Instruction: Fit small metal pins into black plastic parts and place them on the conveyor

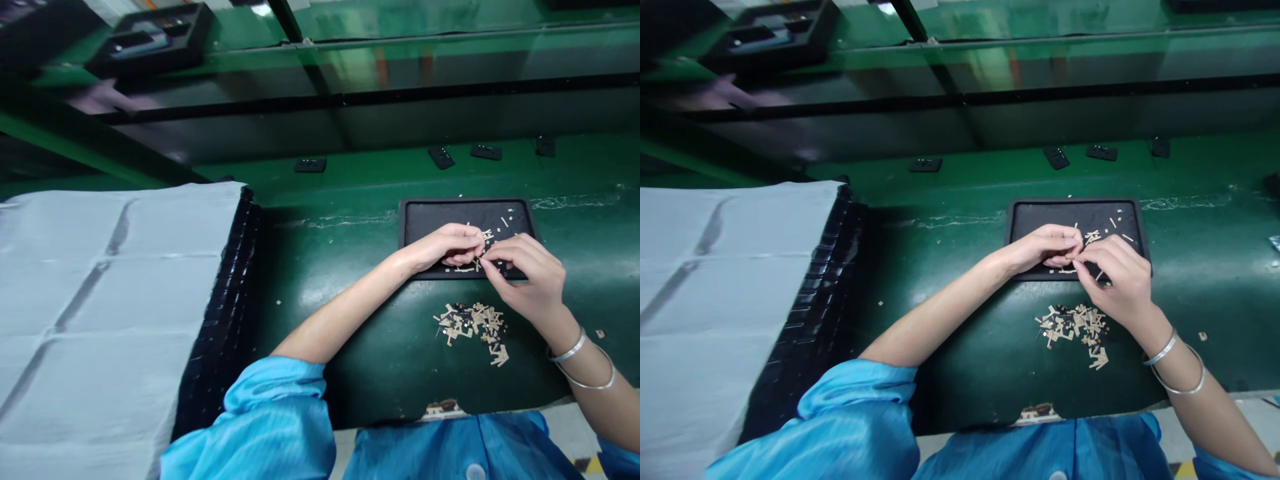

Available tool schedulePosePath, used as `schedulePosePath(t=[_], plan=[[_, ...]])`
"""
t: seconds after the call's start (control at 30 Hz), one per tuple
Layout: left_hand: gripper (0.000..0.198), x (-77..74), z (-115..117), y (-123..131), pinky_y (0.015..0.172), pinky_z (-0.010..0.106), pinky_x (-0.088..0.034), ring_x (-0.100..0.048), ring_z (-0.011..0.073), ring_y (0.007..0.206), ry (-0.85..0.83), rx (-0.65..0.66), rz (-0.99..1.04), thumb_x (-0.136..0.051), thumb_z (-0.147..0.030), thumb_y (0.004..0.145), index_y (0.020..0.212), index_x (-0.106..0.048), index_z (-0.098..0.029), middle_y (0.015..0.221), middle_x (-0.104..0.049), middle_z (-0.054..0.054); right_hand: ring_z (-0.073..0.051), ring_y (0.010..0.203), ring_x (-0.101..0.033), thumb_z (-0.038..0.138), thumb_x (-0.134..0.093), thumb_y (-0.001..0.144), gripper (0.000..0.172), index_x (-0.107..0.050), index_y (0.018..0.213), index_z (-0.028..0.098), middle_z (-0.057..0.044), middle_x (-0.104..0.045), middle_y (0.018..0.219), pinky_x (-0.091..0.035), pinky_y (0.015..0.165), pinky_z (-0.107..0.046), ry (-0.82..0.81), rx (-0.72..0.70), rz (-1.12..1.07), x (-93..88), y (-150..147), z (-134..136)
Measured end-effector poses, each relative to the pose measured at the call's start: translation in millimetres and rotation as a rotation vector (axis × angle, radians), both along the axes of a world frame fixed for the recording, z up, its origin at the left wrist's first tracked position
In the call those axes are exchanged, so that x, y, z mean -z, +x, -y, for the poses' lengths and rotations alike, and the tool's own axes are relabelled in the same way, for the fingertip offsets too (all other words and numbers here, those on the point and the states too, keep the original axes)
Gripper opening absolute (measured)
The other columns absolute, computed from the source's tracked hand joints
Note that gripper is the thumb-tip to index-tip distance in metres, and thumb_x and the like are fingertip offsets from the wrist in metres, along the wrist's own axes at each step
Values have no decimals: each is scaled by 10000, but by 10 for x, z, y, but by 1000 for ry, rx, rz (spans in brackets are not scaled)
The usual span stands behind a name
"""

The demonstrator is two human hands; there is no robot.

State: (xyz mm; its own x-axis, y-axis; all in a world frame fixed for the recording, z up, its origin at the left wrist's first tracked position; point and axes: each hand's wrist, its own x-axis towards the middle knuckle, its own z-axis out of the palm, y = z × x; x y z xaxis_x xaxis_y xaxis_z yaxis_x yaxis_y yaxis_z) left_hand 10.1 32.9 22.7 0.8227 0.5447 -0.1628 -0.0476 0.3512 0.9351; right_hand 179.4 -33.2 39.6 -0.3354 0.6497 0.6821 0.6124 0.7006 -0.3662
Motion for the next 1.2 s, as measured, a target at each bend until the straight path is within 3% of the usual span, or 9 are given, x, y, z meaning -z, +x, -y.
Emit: schedulePosePath(t=[0.2,0.3,0.4,0.5,0.6,0.73,0.9,1.07,1.2], plan=[[183,-175,-530,5,729,269,-446,-557,150,769,789,-497,-597,-516,-302,828,751,-565,-144,798,-598,49,-143,668,-591,32,-630,753,187,-554,796,198,-21,-651,704,-499,597,-273,-19,36,-67,22,-50,21],[281,-127,-974,134,983,392,-403,-504,280,1159,1057,-609,-1005,-569,-270,819,1060,-588,-127,1192,-587,137,-150,679,-598,39,-610,767,163,-558,802,189,-33,-653,713,-512,616,-282,-1,34,-49,65,-83,28],[553,52,-1316,278,1093,463,-304,-313,320,1366,1081,-546,-1243,-555,-299,848,1358,-412,-144,1465,-387,152,-153,674,-599,37,-601,771,146,-565,801,175,-42,-652,708,-516,625,-288,1,30,-50,100,-112,34],[603,207,-1487,335,1084,468,-298,-368,326,1319,1069,-522,-1297,-508,-288,880,1430,-329,-121,1406,-440,181,-151,655,-591,45,-588,782,122,-572,777,166,-43,-650,697,-509,614,-284,-5,48,-68,115,-135,36],[713,197,-1528,256,1031,420,-355,-432,321,1240,943,-678,-1154,-634,-311,789,1419,-358,-123,1317,-492,189,-149,648,-586,61,-559,803,119,-579,755,168,-38,-652,695,-505,611,-285,-10,63,-78,117,-149,32],[487,-37,-1348,34,614,261,-452,-576,179,785,346,-861,-553,-480,-452,841,1248,-523,-188,970,-613,97,-147,658,-579,67,-535,816,134,-578,748,174,-35,-646,691,-497,611,-282,-60,64,-139,102,-166,42],[388,-199,-588,-52,426,198,-326,-502,104,591,-111,-648,-61,-477,-536,799,795,-536,-152,799,-592,62,-119,610,-542,73,-538,807,139,-561,734,190,-5,-622,664,-459,561,-250,-216,19,-249,76,-216,116],[372,-70,145,109,418,160,-243,-393,68,575,-50,-597,-89,-534,-541,809,812,-485,-172,729,-459,-19,-92,538,-512,89,-573,791,109,-587,741,185,19,-594,615,-432,524,-225,-294,-45,-204,117,-268,181],[244,33,281,159,540,167,-335,-395,62,650,148,-587,-100,-615,-379,802,856,-505,-169,802,-453,-30,-84,534,-533,92,-596,791,97,-606,766,185,8,-669,674,-455,532,-220,-271,-71,-178,157,-267,178]])
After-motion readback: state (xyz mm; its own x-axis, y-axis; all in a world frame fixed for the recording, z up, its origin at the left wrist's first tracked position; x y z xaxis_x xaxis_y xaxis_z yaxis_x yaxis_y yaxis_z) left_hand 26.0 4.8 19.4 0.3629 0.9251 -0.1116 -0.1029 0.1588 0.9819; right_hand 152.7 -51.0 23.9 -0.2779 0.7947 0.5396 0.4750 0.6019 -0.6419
